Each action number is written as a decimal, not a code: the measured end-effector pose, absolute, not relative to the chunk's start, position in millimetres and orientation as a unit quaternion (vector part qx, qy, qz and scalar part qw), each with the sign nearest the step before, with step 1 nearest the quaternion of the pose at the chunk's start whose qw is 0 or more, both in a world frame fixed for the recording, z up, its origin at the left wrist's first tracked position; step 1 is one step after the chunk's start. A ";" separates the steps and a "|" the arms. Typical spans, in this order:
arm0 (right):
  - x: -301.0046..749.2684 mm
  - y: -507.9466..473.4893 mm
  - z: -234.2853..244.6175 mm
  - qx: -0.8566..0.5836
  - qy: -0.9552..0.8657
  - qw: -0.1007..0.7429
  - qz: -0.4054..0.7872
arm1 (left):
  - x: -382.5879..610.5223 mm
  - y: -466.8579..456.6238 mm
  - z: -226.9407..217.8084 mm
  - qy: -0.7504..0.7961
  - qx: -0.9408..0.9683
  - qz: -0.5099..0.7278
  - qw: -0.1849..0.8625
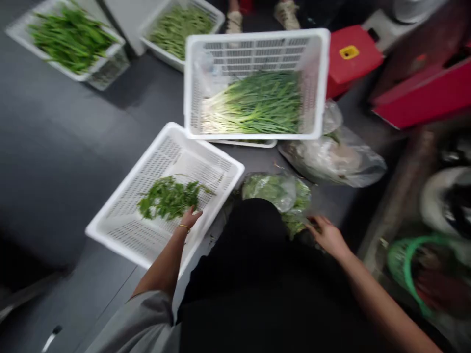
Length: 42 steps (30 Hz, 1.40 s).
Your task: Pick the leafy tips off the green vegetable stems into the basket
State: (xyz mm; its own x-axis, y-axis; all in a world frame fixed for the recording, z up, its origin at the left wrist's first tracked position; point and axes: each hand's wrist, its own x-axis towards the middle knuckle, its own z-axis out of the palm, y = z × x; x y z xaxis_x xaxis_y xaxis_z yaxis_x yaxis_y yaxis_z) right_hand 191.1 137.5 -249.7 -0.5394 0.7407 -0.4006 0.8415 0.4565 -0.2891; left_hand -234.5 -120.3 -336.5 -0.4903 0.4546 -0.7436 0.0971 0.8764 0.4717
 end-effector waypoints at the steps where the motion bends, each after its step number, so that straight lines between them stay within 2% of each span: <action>1: 175.4 135.9 -249.8 0.473 0.842 0.110 -0.233 | -226.4 -102.9 -342.4 0.840 0.186 0.174 0.479; 3: 140.6 136.8 -255.2 0.467 0.834 0.138 -0.261 | -213.4 -67.7 -349.4 0.835 0.234 0.154 0.473; 5: 114.5 136.7 -271.2 0.407 0.824 0.242 -0.312 | -208.1 -34.3 -347.4 0.833 0.285 0.147 0.450; 7: 106.8 129.4 -293.4 0.392 0.798 0.295 -0.350 | -209.0 -2.9 -335.3 0.835 0.327 0.162 0.412; 10: 136.2 117.1 -322.0 0.416 0.747 0.366 -0.368 | -205.9 44.9 -306.5 0.789 0.436 0.247 0.355; 13: 201.6 132.0 -333.0 0.502 0.685 0.406 -0.338 | -178.0 98.2 -286.0 0.692 0.561 0.243 0.384; 17: 267.9 176.7 -336.1 0.616 0.621 0.372 -0.312 | -104.7 158.6 -292.3 0.594 0.653 0.082 0.463; 21: 235.2 189.6 -361.6 0.621 0.638 0.272 -0.365 | -43.7 187.1 -323.5 0.538 0.685 0.000 0.492; 25: 177.8 171.7 -394.3 0.565 0.672 0.209 -0.430 | -33.1 213.0 -343.9 0.603 0.600 0.031 0.525; 28: 185.3 161.0 -397.6 0.499 0.698 0.192 -0.477 | -46.3 251.6 -334.5 0.669 0.488 0.189 0.528; 30: 213.1 158.6 -391.1 0.464 0.709 0.195 -0.494 | -54.9 283.2 -316.7 0.677 0.435 0.333 0.491; 33: 264.3 161.0 -380.0 0.449 0.707 0.230 -0.495 | -60.7 323.6 -283.4 0.651 0.429 0.431 0.454; 38: 317.6 178.1 -375.2 0.505 0.652 0.336 -0.455 | -63.8 359.7 -259.8 0.603 0.550 0.432 0.384; 42: 304.9 200.5 -366.3 0.554 0.635 0.378 -0.385 | -72.6 360.4 -274.7 0.656 0.579 0.325 0.359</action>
